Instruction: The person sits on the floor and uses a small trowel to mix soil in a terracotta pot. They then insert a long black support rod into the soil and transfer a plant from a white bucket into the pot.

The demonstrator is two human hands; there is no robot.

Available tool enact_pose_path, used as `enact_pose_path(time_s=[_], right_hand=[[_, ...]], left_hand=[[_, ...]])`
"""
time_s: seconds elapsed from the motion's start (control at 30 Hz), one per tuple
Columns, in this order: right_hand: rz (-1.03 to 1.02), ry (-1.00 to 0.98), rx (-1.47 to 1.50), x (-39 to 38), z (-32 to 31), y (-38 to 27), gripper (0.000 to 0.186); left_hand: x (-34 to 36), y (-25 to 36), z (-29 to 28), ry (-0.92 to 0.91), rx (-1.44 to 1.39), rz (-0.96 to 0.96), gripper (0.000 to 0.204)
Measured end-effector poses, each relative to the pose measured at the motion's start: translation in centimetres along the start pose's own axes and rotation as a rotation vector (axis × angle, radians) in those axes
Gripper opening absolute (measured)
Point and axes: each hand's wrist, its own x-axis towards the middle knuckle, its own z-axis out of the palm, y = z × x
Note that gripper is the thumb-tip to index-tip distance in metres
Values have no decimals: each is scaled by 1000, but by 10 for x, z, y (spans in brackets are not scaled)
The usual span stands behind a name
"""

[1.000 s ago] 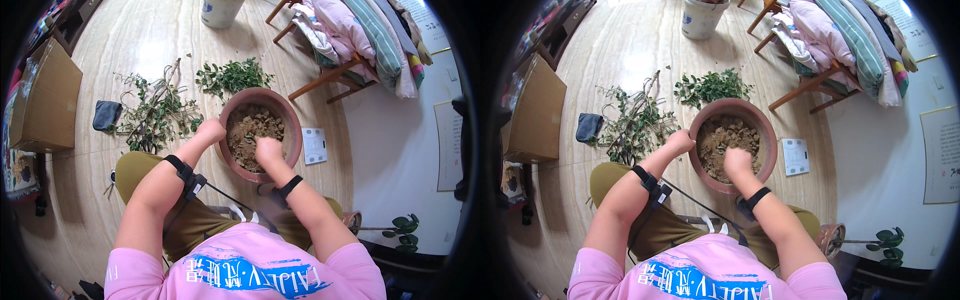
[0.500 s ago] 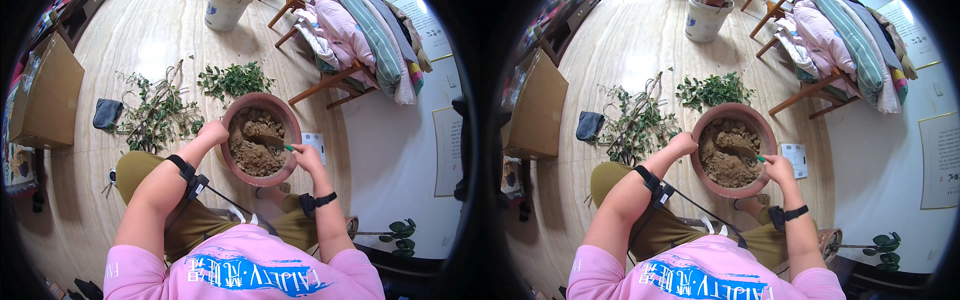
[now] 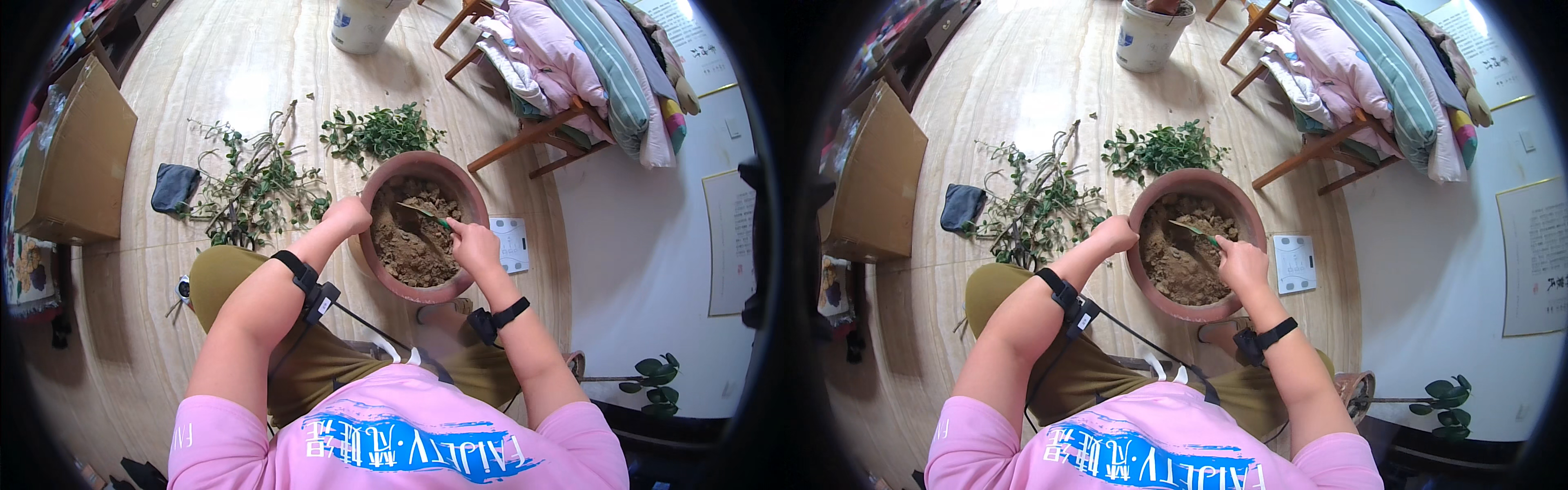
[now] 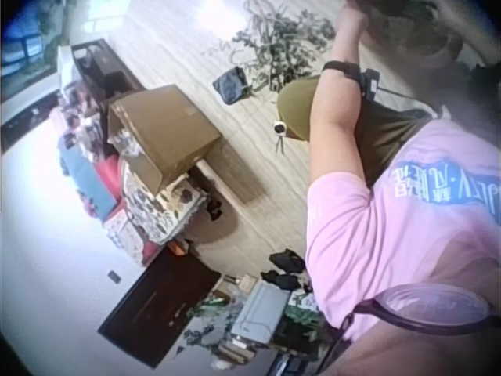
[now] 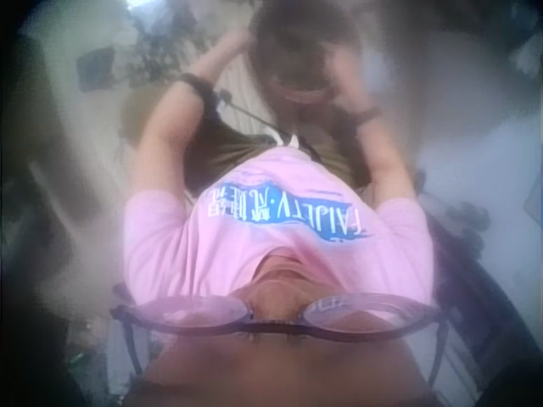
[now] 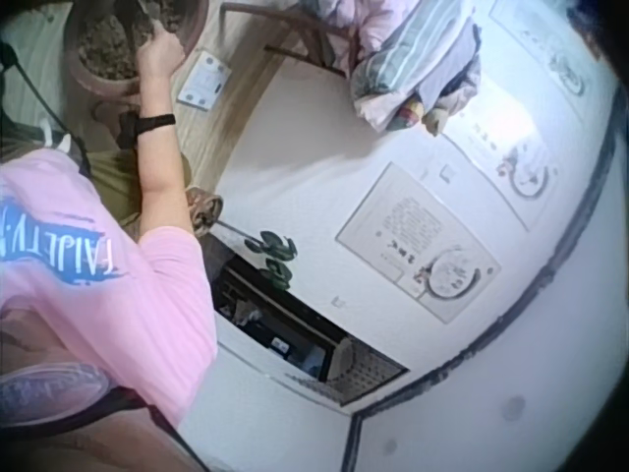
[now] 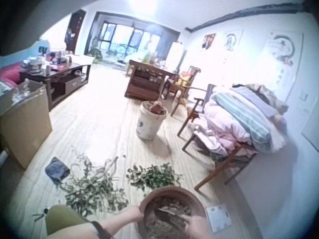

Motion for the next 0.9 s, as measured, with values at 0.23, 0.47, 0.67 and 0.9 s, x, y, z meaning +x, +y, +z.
enact_pose_path(time_s=[0.23,0.47,0.67,0.9], right_hand=[[-14,-29,-117,-6,-74,-13,30],[-81,-115,-123,36,11,-49,19],[-9,-235,-116,54,-27,-45,29],[-67,-132,-211,42,-107,-46,27]], left_hand=[[-2,-1,-2,-3,11,-8,36],[3,2,0,-2,4,2,34],[-2,0,-3,51,23,4,35],[3,1,3,-4,21,-43,35]])
